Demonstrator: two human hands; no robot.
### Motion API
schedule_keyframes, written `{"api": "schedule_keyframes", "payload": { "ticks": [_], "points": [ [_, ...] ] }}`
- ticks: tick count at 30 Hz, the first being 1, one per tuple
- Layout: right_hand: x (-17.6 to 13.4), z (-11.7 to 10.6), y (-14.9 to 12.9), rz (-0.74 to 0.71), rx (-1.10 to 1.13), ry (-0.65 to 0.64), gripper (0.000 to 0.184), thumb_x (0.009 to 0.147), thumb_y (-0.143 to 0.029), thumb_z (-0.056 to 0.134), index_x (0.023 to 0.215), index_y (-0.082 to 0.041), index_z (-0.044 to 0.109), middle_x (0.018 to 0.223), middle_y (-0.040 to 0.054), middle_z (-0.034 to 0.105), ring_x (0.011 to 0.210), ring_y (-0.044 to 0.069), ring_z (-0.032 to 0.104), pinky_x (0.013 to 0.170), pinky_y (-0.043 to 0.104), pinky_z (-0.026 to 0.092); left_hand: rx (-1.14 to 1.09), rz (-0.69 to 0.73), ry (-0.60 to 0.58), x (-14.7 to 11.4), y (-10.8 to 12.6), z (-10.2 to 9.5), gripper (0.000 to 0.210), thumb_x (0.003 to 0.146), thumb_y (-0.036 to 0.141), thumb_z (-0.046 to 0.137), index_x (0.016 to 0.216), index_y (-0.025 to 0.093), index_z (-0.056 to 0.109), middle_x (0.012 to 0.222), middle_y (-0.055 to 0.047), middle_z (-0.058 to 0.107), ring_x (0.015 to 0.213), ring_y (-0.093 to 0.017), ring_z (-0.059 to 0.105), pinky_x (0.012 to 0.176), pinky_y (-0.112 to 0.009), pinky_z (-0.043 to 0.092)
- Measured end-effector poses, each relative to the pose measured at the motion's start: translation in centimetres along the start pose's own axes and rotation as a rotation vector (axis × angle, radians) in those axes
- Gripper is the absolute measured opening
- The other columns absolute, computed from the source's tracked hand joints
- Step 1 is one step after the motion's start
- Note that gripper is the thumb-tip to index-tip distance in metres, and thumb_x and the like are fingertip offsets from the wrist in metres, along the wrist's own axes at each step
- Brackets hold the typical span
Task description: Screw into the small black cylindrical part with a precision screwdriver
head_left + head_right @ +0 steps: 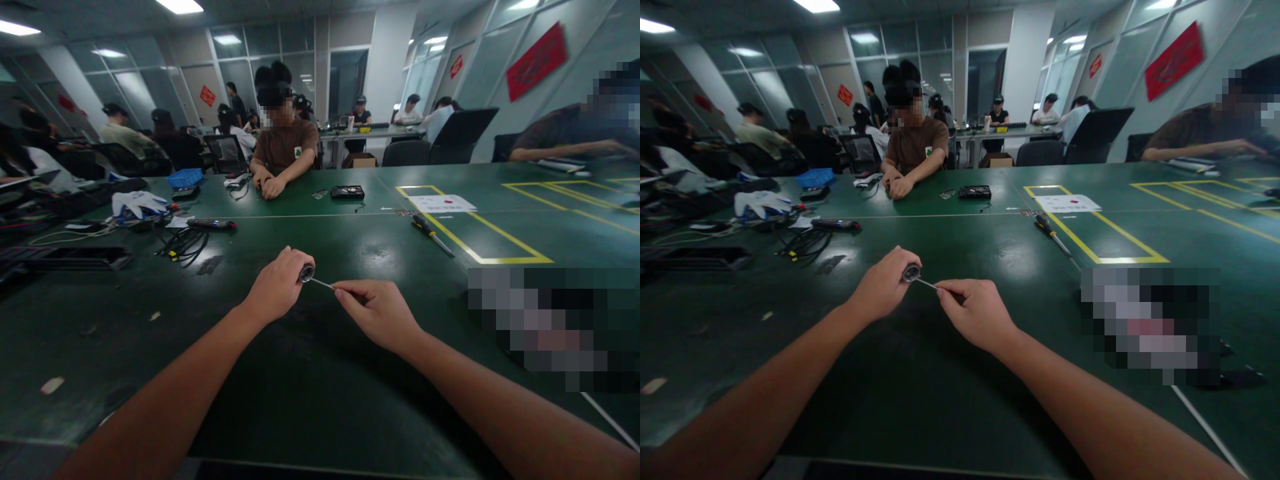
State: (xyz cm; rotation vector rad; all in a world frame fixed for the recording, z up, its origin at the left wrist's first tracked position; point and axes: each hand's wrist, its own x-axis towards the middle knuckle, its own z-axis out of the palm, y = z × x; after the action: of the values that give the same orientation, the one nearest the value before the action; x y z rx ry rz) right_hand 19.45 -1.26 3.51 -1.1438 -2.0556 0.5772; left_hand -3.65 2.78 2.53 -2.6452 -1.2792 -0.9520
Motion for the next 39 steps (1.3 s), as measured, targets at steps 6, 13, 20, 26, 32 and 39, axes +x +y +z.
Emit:
{"api": "schedule_keyframes", "payload": {
  "ticks": [6,13,20,26,32,39],
  "points": [
    [0.1,-0.1,-0.4,0.020,-0.005,0.025,0.027,0.096,-0.023,0.058,0.106,-0.025,0.083,0.083,-0.0014,0.082,0.068,0.017,0.074,0.064,0.029,0.051,0.012,0.021,0.002,0.0,0.1,0.1,0.023,0.090,0.003,0.052,0.104,0.021,0.055,0.100,-0.001,0.064,0.098,-0.019,0.062,0.120,-0.054,0.041],
    [0.0,-0.1,-0.4,0.039,-0.010,0.016,0.027,0.097,-0.025,0.058,0.105,-0.024,0.083,0.082,-0.0014,0.082,0.067,0.016,0.073,0.063,0.028,0.050,0.023,0.044,-0.003,0.0,0.1,0.2,0.024,0.091,0.003,0.051,0.106,0.021,0.054,0.103,-0.002,0.065,0.101,-0.020,0.063,0.121,-0.054,0.039],
    [0.0,0.4,-0.5,0.057,-0.030,0.003,0.027,0.098,-0.026,0.057,0.106,-0.025,0.083,0.083,-0.0001,0.082,0.066,0.017,0.072,0.062,0.029,0.050,0.016,0.036,-0.018,0.1,0.3,0.2,0.024,0.090,0.002,0.050,0.105,0.021,0.054,0.102,-0.002,0.065,0.100,-0.020,0.063,0.121,-0.055,0.039],
    [0.2,0.0,0.0,0.016,0.042,-0.024,0.026,0.097,-0.026,0.058,0.104,-0.024,0.083,0.087,-0.0002,0.082,0.071,0.017,0.073,0.065,0.028,0.052,0.007,0.035,-0.002,0.0,0.2,-0.1,0.025,0.090,0.001,0.050,0.105,0.021,0.054,0.101,-0.002,0.064,0.099,-0.020,0.062,0.119,-0.053,0.041],
    [0.4,-0.6,-0.1,0.018,0.030,0.017,0.025,0.094,-0.024,0.059,0.100,-0.024,0.084,0.081,-0.0003,0.082,0.066,0.017,0.072,0.062,0.029,0.051,-0.005,0.028,-0.002,0.1,0.4,-0.2,0.024,0.091,0.002,0.051,0.105,0.021,0.054,0.101,-0.001,0.064,0.098,-0.019,0.063,0.120,-0.054,0.040],
    [0.2,0.0,-0.2,0.019,-0.001,0.049,0.026,0.094,-0.024,0.059,0.101,-0.024,0.084,0.083,0.0001,0.083,0.068,0.018,0.073,0.064,0.029,0.053,0.018,0.031,0.004,0.1,0.2,0.0,0.025,0.089,0.001,0.052,0.105,0.021,0.055,0.100,-0.002,0.063,0.097,-0.019,0.061,0.119,-0.053,0.041]
  ]
}}
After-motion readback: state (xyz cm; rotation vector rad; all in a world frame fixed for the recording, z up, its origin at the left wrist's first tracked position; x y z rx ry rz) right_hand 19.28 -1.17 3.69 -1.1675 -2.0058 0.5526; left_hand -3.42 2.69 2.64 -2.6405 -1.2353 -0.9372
